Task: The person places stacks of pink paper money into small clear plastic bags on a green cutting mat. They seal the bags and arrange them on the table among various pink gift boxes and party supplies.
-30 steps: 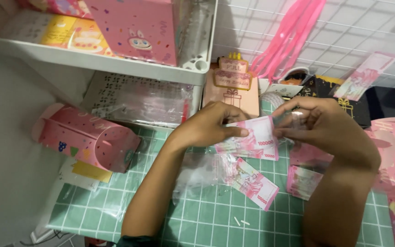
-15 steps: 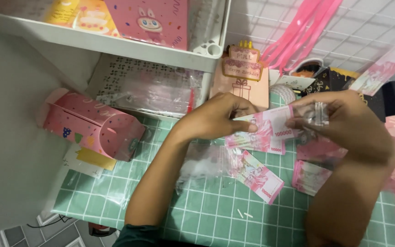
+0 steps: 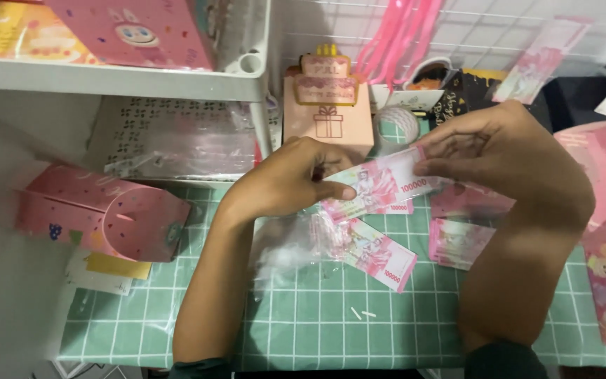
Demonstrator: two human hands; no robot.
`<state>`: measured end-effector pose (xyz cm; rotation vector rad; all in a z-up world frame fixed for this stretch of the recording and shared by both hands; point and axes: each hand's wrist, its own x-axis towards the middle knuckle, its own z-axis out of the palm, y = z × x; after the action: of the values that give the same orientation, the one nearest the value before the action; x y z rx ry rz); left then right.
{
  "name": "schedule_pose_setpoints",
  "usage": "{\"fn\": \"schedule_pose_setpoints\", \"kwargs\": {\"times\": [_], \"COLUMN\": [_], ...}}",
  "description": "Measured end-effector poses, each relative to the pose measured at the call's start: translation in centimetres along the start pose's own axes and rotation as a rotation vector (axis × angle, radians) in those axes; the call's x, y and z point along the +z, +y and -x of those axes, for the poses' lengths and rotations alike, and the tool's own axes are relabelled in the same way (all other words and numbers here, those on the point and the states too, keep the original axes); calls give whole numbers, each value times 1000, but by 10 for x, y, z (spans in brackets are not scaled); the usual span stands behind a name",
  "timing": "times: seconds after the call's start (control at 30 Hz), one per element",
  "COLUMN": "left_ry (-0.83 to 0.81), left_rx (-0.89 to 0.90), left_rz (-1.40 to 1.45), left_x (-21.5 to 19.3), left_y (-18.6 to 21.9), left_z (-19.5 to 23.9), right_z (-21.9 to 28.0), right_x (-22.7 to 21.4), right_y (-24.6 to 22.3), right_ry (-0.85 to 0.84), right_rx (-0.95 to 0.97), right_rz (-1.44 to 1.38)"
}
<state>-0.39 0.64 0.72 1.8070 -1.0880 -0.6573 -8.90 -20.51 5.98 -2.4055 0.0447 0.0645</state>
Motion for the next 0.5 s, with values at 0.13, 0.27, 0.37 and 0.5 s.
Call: {"fn": "schedule_pose_setpoints", "kwargs": {"times": [0.13, 0.27, 0.37, 0.5], "left_ry": [27, 43, 35, 4], "left_rx": [3, -11, -21, 7], "left_rz": [-32, -29, -4, 7], "left_x": [4, 5, 8, 12], "left_y": [-1, 1, 4, 8], "left_z": [-1, -2, -1, -3], "right_z": [4, 12, 15, 21], "right_x": [-2, -6, -6, 3], "right_y": [7, -8, -10, -23], "right_ry": [-12, -4, -3, 57], "right_rx": [-37, 63, 181, 44], "right_rz": [-44, -14, -48, 110]}}
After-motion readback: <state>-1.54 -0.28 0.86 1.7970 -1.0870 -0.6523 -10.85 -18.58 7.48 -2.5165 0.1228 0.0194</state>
